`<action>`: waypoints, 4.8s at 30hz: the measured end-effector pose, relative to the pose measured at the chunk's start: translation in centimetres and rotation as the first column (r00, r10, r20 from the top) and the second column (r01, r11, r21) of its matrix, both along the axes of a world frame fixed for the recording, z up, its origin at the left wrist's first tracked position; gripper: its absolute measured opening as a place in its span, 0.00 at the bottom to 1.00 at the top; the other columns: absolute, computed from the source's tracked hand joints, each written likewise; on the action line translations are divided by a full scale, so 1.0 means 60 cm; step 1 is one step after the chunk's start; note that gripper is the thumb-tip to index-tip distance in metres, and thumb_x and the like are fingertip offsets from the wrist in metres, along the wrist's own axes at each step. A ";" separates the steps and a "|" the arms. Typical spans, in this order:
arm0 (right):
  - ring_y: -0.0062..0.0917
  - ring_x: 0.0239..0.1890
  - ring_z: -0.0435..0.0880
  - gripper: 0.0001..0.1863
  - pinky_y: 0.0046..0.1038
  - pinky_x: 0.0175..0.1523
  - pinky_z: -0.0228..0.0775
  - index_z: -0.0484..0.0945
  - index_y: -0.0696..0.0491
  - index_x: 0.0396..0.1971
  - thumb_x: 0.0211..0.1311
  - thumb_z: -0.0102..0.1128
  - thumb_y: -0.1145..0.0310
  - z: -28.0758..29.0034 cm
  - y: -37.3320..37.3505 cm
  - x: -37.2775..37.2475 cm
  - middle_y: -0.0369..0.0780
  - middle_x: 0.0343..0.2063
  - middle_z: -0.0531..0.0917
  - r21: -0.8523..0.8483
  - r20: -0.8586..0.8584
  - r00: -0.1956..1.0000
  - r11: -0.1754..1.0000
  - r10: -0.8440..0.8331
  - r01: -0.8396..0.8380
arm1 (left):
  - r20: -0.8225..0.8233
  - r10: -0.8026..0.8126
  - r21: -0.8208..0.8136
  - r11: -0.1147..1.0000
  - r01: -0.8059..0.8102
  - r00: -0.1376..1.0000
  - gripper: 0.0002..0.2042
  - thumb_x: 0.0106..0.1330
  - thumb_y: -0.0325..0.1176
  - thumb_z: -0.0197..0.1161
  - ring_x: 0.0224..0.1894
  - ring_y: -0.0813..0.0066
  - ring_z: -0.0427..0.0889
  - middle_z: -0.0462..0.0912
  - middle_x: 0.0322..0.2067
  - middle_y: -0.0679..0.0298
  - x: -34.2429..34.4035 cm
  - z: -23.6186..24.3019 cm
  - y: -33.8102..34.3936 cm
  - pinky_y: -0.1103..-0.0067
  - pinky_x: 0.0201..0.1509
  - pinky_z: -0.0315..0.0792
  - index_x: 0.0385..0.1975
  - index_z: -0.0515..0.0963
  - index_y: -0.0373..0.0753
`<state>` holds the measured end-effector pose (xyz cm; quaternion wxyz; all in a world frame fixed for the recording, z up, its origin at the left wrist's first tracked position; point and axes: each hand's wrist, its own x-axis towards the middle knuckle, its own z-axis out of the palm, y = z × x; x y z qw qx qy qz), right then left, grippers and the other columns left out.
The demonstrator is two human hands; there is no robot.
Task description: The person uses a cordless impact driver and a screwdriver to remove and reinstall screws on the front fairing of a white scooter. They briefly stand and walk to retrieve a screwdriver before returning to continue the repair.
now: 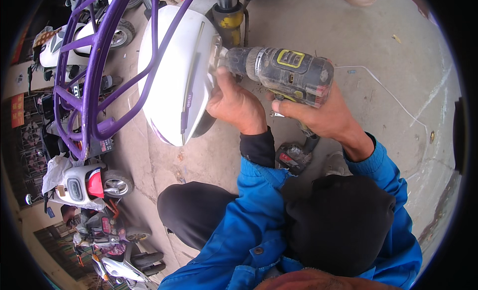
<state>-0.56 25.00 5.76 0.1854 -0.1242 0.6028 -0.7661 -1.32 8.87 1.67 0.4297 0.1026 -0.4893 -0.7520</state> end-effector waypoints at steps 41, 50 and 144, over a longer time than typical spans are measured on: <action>0.22 0.50 0.85 0.26 0.28 0.56 0.77 0.79 0.63 0.54 0.53 0.75 0.75 -0.053 -0.021 0.012 0.43 0.46 0.88 -0.107 0.031 0.999 0.994 -0.014 0.017 | 0.093 0.099 0.016 0.995 -0.101 0.991 0.10 0.74 0.28 0.66 0.32 0.80 0.80 0.83 0.30 0.63 -0.004 -0.009 -0.004 0.80 0.39 0.74 0.31 0.81 0.29; 0.21 0.45 0.86 0.22 0.28 0.53 0.79 0.82 0.62 0.49 0.53 0.74 0.73 -0.050 -0.023 0.012 0.42 0.41 0.89 -0.088 -0.007 1.000 0.996 -0.031 0.030 | 0.122 0.095 0.022 0.995 -0.099 0.988 0.08 0.74 0.27 0.67 0.32 0.80 0.80 0.84 0.31 0.63 0.002 -0.007 -0.006 0.80 0.39 0.75 0.32 0.81 0.29; 0.21 0.51 0.84 0.28 0.28 0.58 0.76 0.78 0.62 0.55 0.53 0.76 0.76 -0.051 -0.025 0.008 0.41 0.47 0.87 -0.129 0.053 0.999 0.992 0.003 0.004 | 0.068 0.075 0.002 0.997 -0.075 0.995 0.14 0.77 0.28 0.64 0.41 0.71 0.86 0.88 0.37 0.52 0.002 -0.002 0.000 0.77 0.49 0.79 0.40 0.81 0.16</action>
